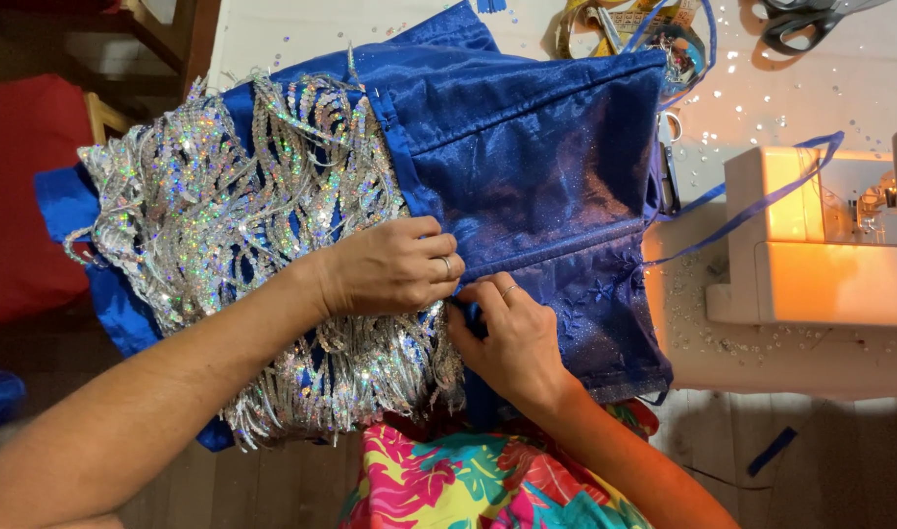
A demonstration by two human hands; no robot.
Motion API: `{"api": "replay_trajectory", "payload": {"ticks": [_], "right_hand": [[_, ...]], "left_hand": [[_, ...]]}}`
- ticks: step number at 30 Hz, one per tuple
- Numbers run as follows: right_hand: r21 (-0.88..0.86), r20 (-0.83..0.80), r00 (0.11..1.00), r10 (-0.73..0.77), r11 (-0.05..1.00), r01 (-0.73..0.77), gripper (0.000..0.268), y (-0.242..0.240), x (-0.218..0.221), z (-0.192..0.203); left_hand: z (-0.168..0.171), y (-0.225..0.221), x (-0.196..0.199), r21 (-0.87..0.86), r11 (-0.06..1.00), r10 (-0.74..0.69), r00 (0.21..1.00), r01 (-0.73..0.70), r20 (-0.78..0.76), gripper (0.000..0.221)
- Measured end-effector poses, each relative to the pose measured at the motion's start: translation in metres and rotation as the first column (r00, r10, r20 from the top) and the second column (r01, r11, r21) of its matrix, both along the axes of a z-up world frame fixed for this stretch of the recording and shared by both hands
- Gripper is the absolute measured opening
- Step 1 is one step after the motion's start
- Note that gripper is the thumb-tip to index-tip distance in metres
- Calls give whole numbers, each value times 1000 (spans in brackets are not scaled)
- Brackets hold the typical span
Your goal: The person is carefully aligning a silver sequined fringe along the edge of a blue fabric garment and securing it with pins.
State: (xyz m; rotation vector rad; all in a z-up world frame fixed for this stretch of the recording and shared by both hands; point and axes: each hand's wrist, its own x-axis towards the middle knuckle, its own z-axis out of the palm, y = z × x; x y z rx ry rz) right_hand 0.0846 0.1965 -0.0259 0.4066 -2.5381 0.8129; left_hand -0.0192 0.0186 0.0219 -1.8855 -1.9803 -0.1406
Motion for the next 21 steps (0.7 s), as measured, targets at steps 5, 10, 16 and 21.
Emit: {"api": "replay_trajectory", "payload": {"ticks": [5, 10, 16, 21], "right_hand": [[54, -44, 999, 6, 999, -4, 9, 0, 2, 3], [44, -65, 998, 19, 999, -16, 8, 0, 2, 6], [91, -98, 995, 14, 996, -5, 10, -2, 7, 4], [100, -89, 991, 100, 991, -91, 6, 1, 14, 8]], "left_hand": [[1, 0, 0, -17, 1000, -7, 1000, 7, 3, 15], [-3, -3, 1, -51, 999, 3, 1000, -3, 13, 18], [-4, -6, 4, -96, 995, 31, 1000, -30, 6, 20], [-5, -14, 6, -100, 992, 79, 996, -75, 35, 19]]}}
